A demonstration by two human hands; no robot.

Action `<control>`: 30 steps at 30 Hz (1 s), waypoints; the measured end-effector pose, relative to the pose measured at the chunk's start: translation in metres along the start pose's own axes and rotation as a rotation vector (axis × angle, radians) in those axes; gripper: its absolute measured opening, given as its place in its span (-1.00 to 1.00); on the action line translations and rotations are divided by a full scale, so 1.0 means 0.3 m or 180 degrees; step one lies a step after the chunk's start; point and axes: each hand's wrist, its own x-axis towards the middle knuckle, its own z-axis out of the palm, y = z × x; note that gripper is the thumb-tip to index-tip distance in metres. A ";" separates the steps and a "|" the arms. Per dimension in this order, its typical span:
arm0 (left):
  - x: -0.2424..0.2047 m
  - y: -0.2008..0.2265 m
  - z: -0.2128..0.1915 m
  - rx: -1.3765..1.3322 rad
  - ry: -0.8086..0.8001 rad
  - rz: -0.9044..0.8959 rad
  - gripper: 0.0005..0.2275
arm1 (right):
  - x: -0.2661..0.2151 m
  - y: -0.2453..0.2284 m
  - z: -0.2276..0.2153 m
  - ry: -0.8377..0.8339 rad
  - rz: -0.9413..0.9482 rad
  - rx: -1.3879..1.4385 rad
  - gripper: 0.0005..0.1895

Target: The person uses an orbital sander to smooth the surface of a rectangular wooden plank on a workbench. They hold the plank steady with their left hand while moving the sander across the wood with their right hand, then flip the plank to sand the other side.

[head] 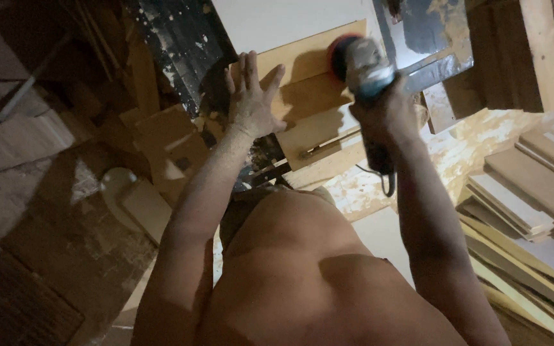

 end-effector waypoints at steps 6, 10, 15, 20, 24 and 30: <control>-0.007 0.015 -0.058 0.0085 -0.0245 -0.0129 0.02 | -0.180 -0.015 0.098 -0.0405 -0.0319 -0.0107 -0.06; -0.011 0.004 -0.021 0.0060 -0.0017 -0.0090 0.20 | -0.123 0.071 0.094 -0.0397 -0.0097 0.0026 -0.11; -0.008 -0.019 0.023 -0.0033 0.0546 0.0141 0.36 | -0.001 0.200 0.020 0.0517 -0.0395 0.0148 -0.06; -0.012 0.008 -0.042 0.0126 0.0176 -0.0012 0.28 | -0.093 0.051 0.108 -0.0090 -0.0212 -0.0164 -0.09; -0.007 -0.018 0.012 -0.0006 0.0291 0.0033 -0.03 | -0.249 -0.042 0.102 -0.0556 -0.0316 -0.0035 -0.11; -0.002 -0.022 0.009 0.0061 0.0441 0.0145 0.32 | -0.213 0.147 0.089 -0.0193 0.0333 0.0139 -0.02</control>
